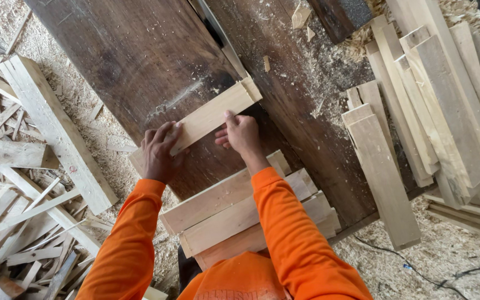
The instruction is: The person uses a saw to cut multiple small rectangular wood blocks, handling them one at a time and placing the finished pieces in a pile.
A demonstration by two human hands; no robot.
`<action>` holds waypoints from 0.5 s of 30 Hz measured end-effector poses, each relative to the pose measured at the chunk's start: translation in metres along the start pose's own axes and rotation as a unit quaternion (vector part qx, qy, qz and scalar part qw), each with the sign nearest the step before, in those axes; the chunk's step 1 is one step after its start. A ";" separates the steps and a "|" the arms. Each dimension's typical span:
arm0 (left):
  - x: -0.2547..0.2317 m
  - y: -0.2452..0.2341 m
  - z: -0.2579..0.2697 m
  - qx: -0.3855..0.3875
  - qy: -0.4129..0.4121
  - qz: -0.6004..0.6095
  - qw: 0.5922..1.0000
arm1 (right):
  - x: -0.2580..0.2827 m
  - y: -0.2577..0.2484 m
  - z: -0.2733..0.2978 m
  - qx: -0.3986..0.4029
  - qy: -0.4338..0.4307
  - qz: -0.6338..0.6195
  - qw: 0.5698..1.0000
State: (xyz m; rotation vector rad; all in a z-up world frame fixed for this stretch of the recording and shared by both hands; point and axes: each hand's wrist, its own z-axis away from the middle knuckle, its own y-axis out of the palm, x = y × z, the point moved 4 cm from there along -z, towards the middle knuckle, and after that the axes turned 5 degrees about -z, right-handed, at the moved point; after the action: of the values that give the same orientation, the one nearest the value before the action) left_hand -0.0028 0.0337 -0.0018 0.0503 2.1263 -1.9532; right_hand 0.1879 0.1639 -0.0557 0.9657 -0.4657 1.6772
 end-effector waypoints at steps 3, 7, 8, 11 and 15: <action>0.002 0.002 -0.004 -0.001 -0.002 -0.001 1.000 | -0.001 0.002 -0.003 -0.006 0.005 0.000 1.000; 0.006 0.006 -0.004 0.004 -0.008 -0.005 1.000 | -0.002 0.003 -0.007 -0.004 0.008 -0.009 1.000; 0.007 0.006 -0.006 0.002 -0.006 -0.006 1.000 | -0.002 0.004 -0.008 -0.004 0.009 -0.012 1.000; 0.010 0.007 -0.007 -0.003 -0.005 -0.009 1.000 | 0.001 0.006 -0.010 -0.007 0.010 0.000 1.000; 0.014 0.008 -0.009 -0.007 -0.009 -0.007 1.000 | 0.008 0.010 -0.013 -0.007 0.011 0.007 1.000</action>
State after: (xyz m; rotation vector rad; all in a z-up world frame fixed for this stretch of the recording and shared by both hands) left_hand -0.0165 0.0413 -0.0122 0.0164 2.1349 -1.9389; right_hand 0.1737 0.1749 -0.0559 0.9352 -0.4706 1.6922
